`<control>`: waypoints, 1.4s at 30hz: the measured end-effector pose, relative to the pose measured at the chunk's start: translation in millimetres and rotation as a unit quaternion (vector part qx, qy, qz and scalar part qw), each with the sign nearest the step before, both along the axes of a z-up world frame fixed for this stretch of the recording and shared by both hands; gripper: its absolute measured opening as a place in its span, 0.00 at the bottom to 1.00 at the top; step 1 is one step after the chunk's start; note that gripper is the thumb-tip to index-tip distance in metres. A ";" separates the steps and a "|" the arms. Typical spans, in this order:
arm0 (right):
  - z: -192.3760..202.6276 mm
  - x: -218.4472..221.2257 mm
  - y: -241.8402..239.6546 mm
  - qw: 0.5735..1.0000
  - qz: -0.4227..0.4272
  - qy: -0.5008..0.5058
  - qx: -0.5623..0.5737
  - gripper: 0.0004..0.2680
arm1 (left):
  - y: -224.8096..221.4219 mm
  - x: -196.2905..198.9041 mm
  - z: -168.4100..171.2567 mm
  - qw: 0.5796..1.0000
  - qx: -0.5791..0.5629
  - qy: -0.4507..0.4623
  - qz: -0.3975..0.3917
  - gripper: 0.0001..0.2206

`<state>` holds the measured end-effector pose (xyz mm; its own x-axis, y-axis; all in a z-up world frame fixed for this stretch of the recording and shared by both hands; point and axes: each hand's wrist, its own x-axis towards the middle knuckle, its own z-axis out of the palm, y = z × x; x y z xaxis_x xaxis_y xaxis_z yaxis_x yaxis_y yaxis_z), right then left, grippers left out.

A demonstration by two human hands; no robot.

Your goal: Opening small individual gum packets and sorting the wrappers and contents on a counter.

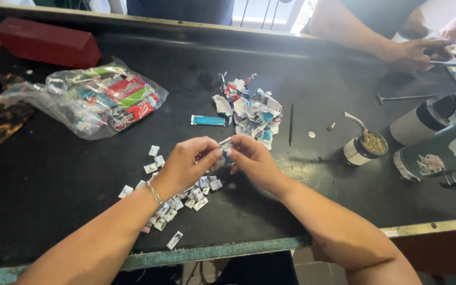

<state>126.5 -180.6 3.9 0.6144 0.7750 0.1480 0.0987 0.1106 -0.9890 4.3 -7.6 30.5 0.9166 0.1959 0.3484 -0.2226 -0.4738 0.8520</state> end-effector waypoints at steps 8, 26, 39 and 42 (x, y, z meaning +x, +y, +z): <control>-2.2 8.8 -3.2 0.976 -0.070 -0.200 -0.052 0.07 | -10.5 0.2 -2.0 0.996 0.057 0.062 0.022 0.15; -15.8 18.5 -4.1 0.982 0.064 -0.174 -0.038 0.19 | -7.2 9.7 5.8 0.983 0.177 -0.004 -0.054 0.04; 6.9 47.4 1.3 0.985 -0.117 0.121 0.032 0.09 | 41.4 108.4 34.3 0.922 0.385 0.027 -0.018 0.04; 16.0 48.5 -0.9 0.984 -0.130 0.120 0.037 0.09 | 62.0 159.3 6.6 0.887 0.456 -0.015 0.072 0.03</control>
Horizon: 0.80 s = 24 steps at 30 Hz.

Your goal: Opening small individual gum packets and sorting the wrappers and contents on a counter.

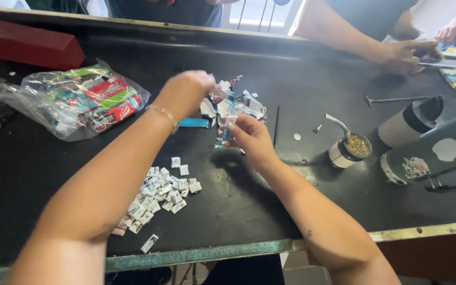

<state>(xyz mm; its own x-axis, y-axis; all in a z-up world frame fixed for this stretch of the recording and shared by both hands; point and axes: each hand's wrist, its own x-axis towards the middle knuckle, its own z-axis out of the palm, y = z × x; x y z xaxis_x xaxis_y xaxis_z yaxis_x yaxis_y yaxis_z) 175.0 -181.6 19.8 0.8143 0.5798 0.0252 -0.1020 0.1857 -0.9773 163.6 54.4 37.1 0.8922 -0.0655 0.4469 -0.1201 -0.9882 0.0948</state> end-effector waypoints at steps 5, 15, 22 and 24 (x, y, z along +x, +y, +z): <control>1.5 -15.2 2.9 0.999 0.016 0.035 0.004 0.09 | 19.0 66.2 -64.3 0.997 -0.038 -0.037 0.063 0.03; -11.7 -3.7 1.2 0.998 0.029 -0.016 -0.044 0.08 | -6.4 46.4 -59.4 0.992 0.097 -0.063 0.058 0.10; -12.0 -8.6 1.4 0.998 0.029 -0.022 -0.051 0.07 | -11.2 33.3 -30.1 0.996 0.012 -0.085 0.004 0.08; -15.5 -6.9 1.7 0.998 0.034 -0.023 -0.053 0.06 | -12.1 26.3 -25.6 0.995 -0.043 -0.081 -0.028 0.06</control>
<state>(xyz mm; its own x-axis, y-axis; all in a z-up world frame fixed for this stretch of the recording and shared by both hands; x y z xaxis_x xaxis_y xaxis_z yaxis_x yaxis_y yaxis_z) 168.1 -179.9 4.4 0.7729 0.6346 -0.0020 -0.0644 0.0753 -0.9951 190.0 42.4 11.5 0.8033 -0.0692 0.5915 -0.1960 -0.9686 0.1529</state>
